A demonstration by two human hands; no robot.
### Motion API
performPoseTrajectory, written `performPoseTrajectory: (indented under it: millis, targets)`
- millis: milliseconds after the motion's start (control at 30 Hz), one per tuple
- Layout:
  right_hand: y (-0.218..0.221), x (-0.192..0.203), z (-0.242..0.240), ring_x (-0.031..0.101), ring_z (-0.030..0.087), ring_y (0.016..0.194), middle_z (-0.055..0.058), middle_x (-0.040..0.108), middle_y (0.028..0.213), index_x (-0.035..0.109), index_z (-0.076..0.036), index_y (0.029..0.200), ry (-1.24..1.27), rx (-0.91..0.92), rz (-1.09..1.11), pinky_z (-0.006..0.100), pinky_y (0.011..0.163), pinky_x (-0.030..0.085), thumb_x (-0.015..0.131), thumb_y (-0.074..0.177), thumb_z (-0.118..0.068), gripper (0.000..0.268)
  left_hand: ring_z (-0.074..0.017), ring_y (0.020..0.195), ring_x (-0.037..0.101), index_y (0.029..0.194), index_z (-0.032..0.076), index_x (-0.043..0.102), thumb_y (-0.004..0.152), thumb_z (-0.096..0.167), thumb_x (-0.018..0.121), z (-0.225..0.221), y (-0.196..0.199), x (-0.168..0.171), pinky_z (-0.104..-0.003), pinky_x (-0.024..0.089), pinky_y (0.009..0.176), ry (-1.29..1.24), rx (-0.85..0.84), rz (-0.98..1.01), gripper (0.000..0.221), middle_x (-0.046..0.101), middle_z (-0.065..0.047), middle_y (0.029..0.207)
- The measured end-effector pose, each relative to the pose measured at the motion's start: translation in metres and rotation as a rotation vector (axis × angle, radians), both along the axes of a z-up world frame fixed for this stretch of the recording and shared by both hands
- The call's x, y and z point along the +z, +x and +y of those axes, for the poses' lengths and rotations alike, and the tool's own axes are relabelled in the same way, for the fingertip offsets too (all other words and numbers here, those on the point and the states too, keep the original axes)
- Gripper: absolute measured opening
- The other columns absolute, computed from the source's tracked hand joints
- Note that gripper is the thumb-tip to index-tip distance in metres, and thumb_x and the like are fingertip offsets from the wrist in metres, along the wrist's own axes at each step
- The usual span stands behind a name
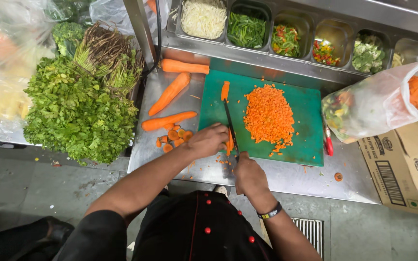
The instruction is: The person chops carrots into small pieces using a knife on a green cutting board, handling several carrot pieces and moving them into a pile on the board.
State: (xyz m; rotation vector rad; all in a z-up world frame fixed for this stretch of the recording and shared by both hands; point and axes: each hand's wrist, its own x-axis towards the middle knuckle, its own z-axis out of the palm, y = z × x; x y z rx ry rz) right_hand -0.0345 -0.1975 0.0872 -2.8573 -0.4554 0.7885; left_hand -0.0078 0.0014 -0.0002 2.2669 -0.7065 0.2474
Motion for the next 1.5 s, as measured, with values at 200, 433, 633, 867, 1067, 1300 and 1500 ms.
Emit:
performPoseTrajectory:
  millis: [200, 433, 633, 867, 1067, 1300, 1500]
  targets:
    - [-0.011, -0.010, -0.002, 0.072, 0.042, 0.094, 0.029, 0.070, 0.095, 0.037, 0.012, 0.124, -0.117, 0.068, 0.056, 0.047, 0.078, 0.061, 0.090, 0.053, 0.003, 0.089, -0.0291, 0.099, 0.059, 0.090, 0.006, 0.073, 0.082, 0.012, 0.074, -0.003, -0.005, -0.010, -0.039, 0.051, 0.091, -0.018, 0.095, -0.057, 0.010, 0.065, -0.009, 0.095]
    - [0.004, -0.049, 0.000, 0.071, 0.043, 0.093, 0.028, 0.072, 0.096, 0.051, 0.007, 0.120, 0.000, -0.018, 0.051, 0.049, 0.076, 0.060, 0.085, 0.053, 0.000, 0.075, -0.0307, 0.098, 0.059, 0.087, 0.006, 0.073, 0.082, 0.012, 0.073, -0.004, 0.000, 0.000, -0.041, 0.050, 0.091, 0.059, 0.069, -0.001, 0.008, 0.066, -0.010, 0.093]
    - [0.005, -0.036, -0.026, 0.063, 0.048, 0.069, 0.035, 0.056, 0.093, 0.071, -0.004, 0.062, 0.315, 0.342, -0.310, 0.052, 0.061, 0.056, 0.073, 0.047, -0.005, 0.015, -0.0350, 0.098, 0.067, 0.093, 0.011, 0.073, 0.080, 0.010, 0.069, -0.024, -0.014, 0.014, -0.047, 0.054, 0.083, 0.010, 0.366, 0.269, 0.013, 0.072, -0.013, 0.096]
    - [0.017, -0.059, -0.043, 0.061, 0.047, 0.068, 0.030, 0.058, 0.080, 0.071, -0.004, 0.061, 0.448, 0.383, -0.414, 0.051, 0.058, 0.054, 0.072, 0.044, -0.007, 0.016, -0.0400, 0.091, 0.072, 0.108, 0.014, 0.073, 0.080, 0.006, 0.063, 0.001, 0.055, -0.011, -0.048, 0.058, 0.081, -0.190, 0.668, 0.285, 0.031, 0.074, -0.018, 0.100]
    - [0.010, -0.054, -0.058, 0.062, 0.045, 0.066, 0.027, 0.061, 0.087, 0.071, -0.005, 0.062, 0.505, 0.239, -0.452, 0.049, 0.058, 0.054, 0.072, 0.049, -0.006, 0.013, -0.0368, 0.123, 0.056, 0.124, 0.017, 0.070, 0.084, 0.014, 0.068, 0.025, 0.147, -0.009, -0.044, 0.047, 0.103, 0.159, 0.489, 0.206, 0.040, 0.062, -0.011, 0.135]
    - [-0.022, -0.070, -0.099, 0.065, 0.044, 0.072, 0.024, 0.062, 0.105, 0.076, -0.006, 0.067, 0.464, 0.415, -0.132, 0.047, 0.063, 0.056, 0.074, 0.047, -0.003, 0.020, -0.0323, 0.132, 0.047, 0.128, 0.017, 0.070, 0.086, 0.030, 0.075, 0.062, 0.150, -0.004, -0.042, 0.039, 0.113, 0.449, 0.276, 0.312, 0.044, 0.057, -0.007, 0.140]
    - [-0.041, -0.082, -0.090, 0.068, 0.043, 0.075, 0.025, 0.059, 0.117, 0.079, -0.003, 0.075, 0.426, 0.246, -0.187, 0.047, 0.068, 0.058, 0.074, 0.051, 0.002, 0.025, -0.0340, 0.123, 0.052, 0.116, 0.007, 0.074, 0.083, 0.028, 0.078, 0.054, 0.074, -0.025, -0.043, 0.043, 0.108, 0.303, 0.250, 0.149, 0.039, 0.063, -0.016, 0.127]
